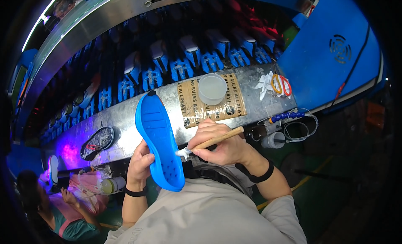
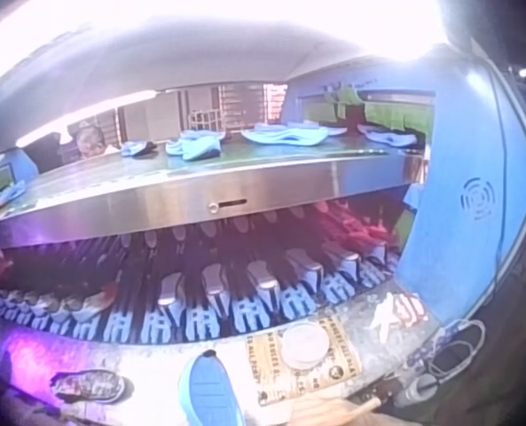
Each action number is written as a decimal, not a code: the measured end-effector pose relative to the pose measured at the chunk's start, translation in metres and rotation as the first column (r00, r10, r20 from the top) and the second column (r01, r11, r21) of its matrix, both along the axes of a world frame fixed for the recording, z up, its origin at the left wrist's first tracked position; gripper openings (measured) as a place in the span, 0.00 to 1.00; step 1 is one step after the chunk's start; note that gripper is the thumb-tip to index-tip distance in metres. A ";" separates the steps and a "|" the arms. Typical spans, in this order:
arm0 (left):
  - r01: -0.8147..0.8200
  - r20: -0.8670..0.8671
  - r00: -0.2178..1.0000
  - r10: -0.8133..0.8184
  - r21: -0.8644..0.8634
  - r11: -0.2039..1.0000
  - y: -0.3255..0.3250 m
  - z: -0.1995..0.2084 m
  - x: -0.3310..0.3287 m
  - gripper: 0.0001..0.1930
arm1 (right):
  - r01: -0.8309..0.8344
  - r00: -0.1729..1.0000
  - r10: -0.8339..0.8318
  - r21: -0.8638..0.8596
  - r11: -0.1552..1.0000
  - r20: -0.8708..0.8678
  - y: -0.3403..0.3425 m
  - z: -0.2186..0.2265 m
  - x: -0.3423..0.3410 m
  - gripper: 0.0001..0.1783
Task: Applying adhesive to shoe soles using a brush at a manufacturing station.
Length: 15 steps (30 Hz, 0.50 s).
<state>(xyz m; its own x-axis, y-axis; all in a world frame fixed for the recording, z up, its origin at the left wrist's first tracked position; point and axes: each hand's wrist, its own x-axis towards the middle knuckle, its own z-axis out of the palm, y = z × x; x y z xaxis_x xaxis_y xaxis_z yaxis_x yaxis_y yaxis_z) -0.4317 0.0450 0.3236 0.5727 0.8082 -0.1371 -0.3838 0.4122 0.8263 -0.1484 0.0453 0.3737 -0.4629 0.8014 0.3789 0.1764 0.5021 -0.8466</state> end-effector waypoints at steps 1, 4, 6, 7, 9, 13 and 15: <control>-0.009 0.021 1.000 0.010 -0.018 1.000 0.001 -0.001 -0.001 0.39 | -0.005 1.000 0.005 0.008 1.000 -0.010 -0.002 -0.001 0.002 0.05; -0.057 0.072 0.996 0.061 -0.058 0.997 0.007 -0.006 -0.007 0.36 | 0.129 0.976 -0.147 -0.119 0.984 -0.160 -0.006 -0.003 0.014 0.07; -0.154 0.140 0.976 0.170 -0.116 0.981 0.016 -0.009 -0.011 0.31 | 0.313 0.880 -0.368 -0.216 0.925 -0.299 -0.007 -0.010 0.016 0.09; -0.137 0.211 0.961 0.181 -0.204 0.969 0.023 -0.012 -0.013 0.31 | 0.429 0.803 -0.508 -0.289 0.856 -0.312 -0.005 -0.015 0.018 0.10; -0.176 0.354 0.891 0.284 -0.309 0.935 0.029 -0.019 -0.013 0.33 | 0.649 0.645 -0.677 -0.214 0.731 -0.356 0.011 -0.033 0.024 0.12; -0.135 0.402 0.809 0.429 -0.584 0.801 0.028 -0.019 -0.020 0.34 | 0.832 0.546 -0.799 0.055 0.552 -0.253 0.039 -0.078 0.069 0.13; 0.006 0.483 0.842 0.240 -0.453 0.892 0.026 -0.005 -0.024 0.34 | 0.905 0.425 -0.890 0.120 0.409 -0.169 0.045 -0.105 0.091 0.13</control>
